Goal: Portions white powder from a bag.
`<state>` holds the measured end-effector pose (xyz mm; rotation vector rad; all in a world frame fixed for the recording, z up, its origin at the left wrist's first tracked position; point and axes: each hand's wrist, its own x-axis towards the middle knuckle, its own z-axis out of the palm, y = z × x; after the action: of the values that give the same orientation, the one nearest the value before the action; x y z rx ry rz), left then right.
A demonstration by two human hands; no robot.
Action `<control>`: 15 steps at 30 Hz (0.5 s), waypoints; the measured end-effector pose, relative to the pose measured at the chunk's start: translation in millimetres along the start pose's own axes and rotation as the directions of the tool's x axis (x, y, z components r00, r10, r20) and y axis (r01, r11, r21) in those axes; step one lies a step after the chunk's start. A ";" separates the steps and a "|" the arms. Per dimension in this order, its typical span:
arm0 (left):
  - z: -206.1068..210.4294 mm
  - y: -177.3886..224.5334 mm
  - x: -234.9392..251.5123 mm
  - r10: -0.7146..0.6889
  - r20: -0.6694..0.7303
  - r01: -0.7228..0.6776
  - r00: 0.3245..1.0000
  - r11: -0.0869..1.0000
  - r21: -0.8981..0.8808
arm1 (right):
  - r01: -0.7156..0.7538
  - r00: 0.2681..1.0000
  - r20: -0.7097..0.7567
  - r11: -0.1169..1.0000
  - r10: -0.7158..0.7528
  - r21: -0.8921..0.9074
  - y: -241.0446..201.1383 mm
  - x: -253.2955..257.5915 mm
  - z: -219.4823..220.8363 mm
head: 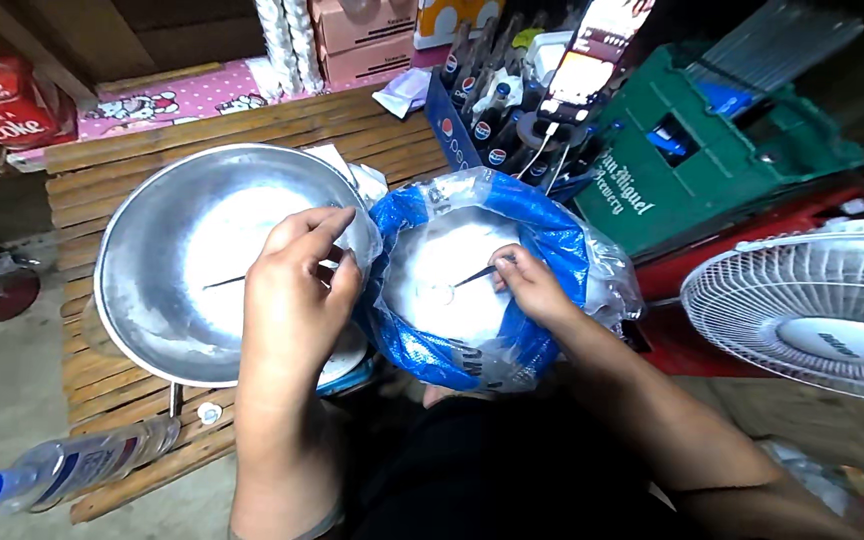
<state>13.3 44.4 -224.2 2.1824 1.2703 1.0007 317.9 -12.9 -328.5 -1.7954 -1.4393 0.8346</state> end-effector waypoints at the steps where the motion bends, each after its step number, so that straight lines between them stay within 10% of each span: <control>1: -0.3 0.1 -0.2 -0.004 0.001 0.004 1.000 1.000 0.005 | -0.071 0.997 -0.019 0.995 0.073 0.074 3.0 -0.7 -1.3; 15: -1.2 -1.5 -1.7 -0.007 0.020 0.006 1.000 1.000 0.020 | -0.146 0.974 -0.117 0.935 0.193 0.323 6.5 -10.1 -16.4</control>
<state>11.0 43.7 -225.0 2.1964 1.2826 0.9653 333.0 -25.7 -323.9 -1.7120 -1.0041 0.9384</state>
